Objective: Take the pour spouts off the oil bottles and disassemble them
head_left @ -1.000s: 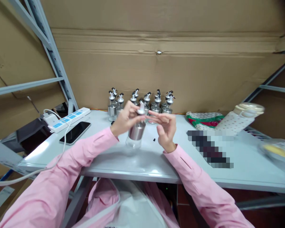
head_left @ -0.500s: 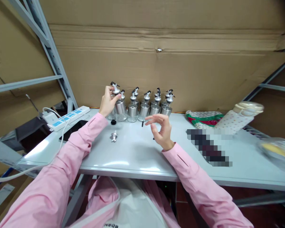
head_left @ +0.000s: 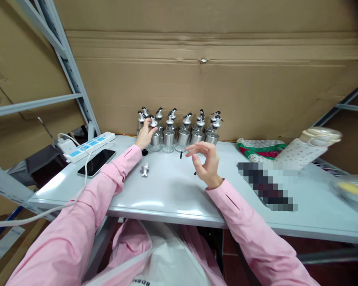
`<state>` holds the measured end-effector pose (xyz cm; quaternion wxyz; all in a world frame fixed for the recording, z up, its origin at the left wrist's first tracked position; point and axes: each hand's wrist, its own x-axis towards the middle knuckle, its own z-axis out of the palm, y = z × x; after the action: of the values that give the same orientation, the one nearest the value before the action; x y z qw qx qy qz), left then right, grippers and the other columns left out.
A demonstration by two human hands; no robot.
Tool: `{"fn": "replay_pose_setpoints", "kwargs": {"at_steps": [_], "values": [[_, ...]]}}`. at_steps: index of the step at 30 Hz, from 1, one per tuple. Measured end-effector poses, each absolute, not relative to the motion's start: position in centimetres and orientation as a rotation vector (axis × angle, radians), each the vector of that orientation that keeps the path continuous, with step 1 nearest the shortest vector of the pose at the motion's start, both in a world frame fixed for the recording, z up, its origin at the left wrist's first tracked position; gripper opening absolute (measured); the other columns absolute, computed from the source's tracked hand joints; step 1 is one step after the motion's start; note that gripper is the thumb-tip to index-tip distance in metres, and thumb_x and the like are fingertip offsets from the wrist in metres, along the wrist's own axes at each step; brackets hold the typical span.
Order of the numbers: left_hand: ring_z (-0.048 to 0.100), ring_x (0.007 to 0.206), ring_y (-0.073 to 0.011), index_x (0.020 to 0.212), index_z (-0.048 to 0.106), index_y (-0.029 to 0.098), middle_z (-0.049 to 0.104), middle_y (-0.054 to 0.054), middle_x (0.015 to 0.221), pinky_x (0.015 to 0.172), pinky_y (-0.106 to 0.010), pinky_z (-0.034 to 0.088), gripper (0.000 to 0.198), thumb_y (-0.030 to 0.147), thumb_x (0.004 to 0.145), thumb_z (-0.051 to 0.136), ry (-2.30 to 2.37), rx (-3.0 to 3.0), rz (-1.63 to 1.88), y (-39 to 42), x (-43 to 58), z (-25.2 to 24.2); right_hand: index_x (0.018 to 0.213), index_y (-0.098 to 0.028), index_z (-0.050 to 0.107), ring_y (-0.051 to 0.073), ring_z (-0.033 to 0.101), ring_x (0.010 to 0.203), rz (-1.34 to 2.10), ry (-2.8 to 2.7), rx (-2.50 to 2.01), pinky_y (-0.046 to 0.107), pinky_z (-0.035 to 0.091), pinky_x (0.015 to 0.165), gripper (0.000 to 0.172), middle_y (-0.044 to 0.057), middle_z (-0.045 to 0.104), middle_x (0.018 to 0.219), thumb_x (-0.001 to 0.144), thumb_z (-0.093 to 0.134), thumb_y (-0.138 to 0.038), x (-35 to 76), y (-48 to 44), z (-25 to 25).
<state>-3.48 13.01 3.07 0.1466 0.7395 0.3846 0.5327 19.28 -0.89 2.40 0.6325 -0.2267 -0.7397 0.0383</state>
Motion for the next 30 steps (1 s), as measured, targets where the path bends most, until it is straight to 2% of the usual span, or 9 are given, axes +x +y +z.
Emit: {"fn": "replay_pose_setpoints", "kwargs": {"at_steps": [2,6,8,14,17,19,23,27,30], "values": [[0.056,0.108,-0.0182,0.122,0.029,0.015,0.055,-0.015,0.12,0.097,-0.039,0.039,0.044,0.023,0.083,0.048,1.1,2.134,1.532,13.2,-3.5,2.8,0.108,-0.022,0.041,0.012,0.061,0.062,0.085,-1.702,-0.532,0.031,0.051,0.064,0.026,0.004,0.064,0.087,0.083,0.049,-0.023,19.3,-0.9,2.4],[0.044,0.123,-0.0197,0.133,0.016,0.017,0.033,-0.018,0.14,0.103,-0.038,0.034,0.066,0.011,0.077,0.049,1.01,2.182,1.476,13.0,-3.6,2.5,0.11,-0.023,0.04,0.011,0.06,0.06,0.083,-1.75,-0.552,0.029,0.051,0.062,0.028,0.004,0.064,0.087,0.083,0.049,-0.023,19.2,-0.8,2.4],[0.043,0.124,-0.0213,0.133,0.018,0.017,0.032,-0.018,0.14,0.103,-0.039,0.034,0.069,0.01,0.074,0.051,1.007,2.216,1.412,12.8,-3.9,2.4,0.11,-0.022,0.04,0.011,0.059,0.06,0.082,-1.763,-0.558,0.029,0.051,0.062,0.028,0.003,0.064,0.087,0.083,0.049,-0.023,19.2,-0.7,2.4],[0.054,0.098,-0.018,0.117,0.037,0.014,0.05,-0.012,0.116,0.087,-0.034,0.044,0.045,0.028,0.078,0.054,1.355,2.386,1.365,11.0,-5.8,1.8,0.11,-0.022,0.041,0.01,0.059,0.059,0.071,-1.765,-0.588,0.027,0.051,0.06,0.027,0.002,0.064,0.085,0.084,0.048,-0.022,19.2,-0.6,2.4],[0.054,0.089,-0.019,0.106,0.045,0.015,0.055,-0.008,0.1,0.083,-0.034,0.044,0.036,0.041,0.081,0.05,1.566,2.52,0.996,9.4,-7.2,1.0,0.11,-0.022,0.041,0.01,0.059,0.059,0.059,-1.774,-0.597,0.026,0.05,0.059,0.027,0.002,0.064,0.084,0.084,0.048,-0.021,19.2,-0.5,2.3],[0.054,0.091,-0.0214,0.105,0.047,0.016,0.054,-0.008,0.101,0.082,-0.035,0.043,0.039,0.046,0.079,0.051,1.641,2.565,0.747,8.4,-8.0,0.3,0.108,-0.022,0.042,0.01,0.059,0.058,0.056,-1.759,-0.599,0.026,0.049,0.058,0.024,0.001,0.064,0.082,0.085,0.047,-0.022,19.3,-0.5,2.2],[0.055,0.086,-0.0189,0.106,0.05,0.019,0.052,-0.007,0.107,0.08,-0.032,0.044,0.03,0.038,0.082,0.047,1.642,2.594,0.525,7.7,-9.0,-0.8,0.103,-0.022,0.046,0.01,0.059,0.054,0.033,-1.645,-0.594,0.025,0.048,0.055,0.016,-0.001,0.063,0.074,0.088,0.04,-0.024,19.6,-0.4,2.1],[0.054,0.077,-0.015,0.099,0.054,0.018,0.052,-0.006,0.102,0.079,-0.029,0.044,0.022,0.023,0.082,0.041,1.475,2.629,0.571,8.1,-9.0,-1.4,0.102,-0.022,0.047,0.01,0.058,0.053,0.026,-1.621,-0.59,0.024,0.046,0.053,0.015,-0.002,0.061,0.071,0.089,0.04,-0.023,19.7,-0.2,2.1],[0.054,0.082,-0.0155,0.098,0.055,0.017,0.053,-0.006,0.1,0.08,-0.029,0.043,0.024,0.021,0.084,0.036,1.404,2.647,0.617,8.1,-8.6,-1.4,0.102,-0.022,0.047,0.01,0.057,0.052,0.007,-1.639,-0.598,0.024,0.046,0.054,0.015,-0.002,0.061,0.07,0.088,0.041,-0.022,19.7,-0.2,2.2]]}}
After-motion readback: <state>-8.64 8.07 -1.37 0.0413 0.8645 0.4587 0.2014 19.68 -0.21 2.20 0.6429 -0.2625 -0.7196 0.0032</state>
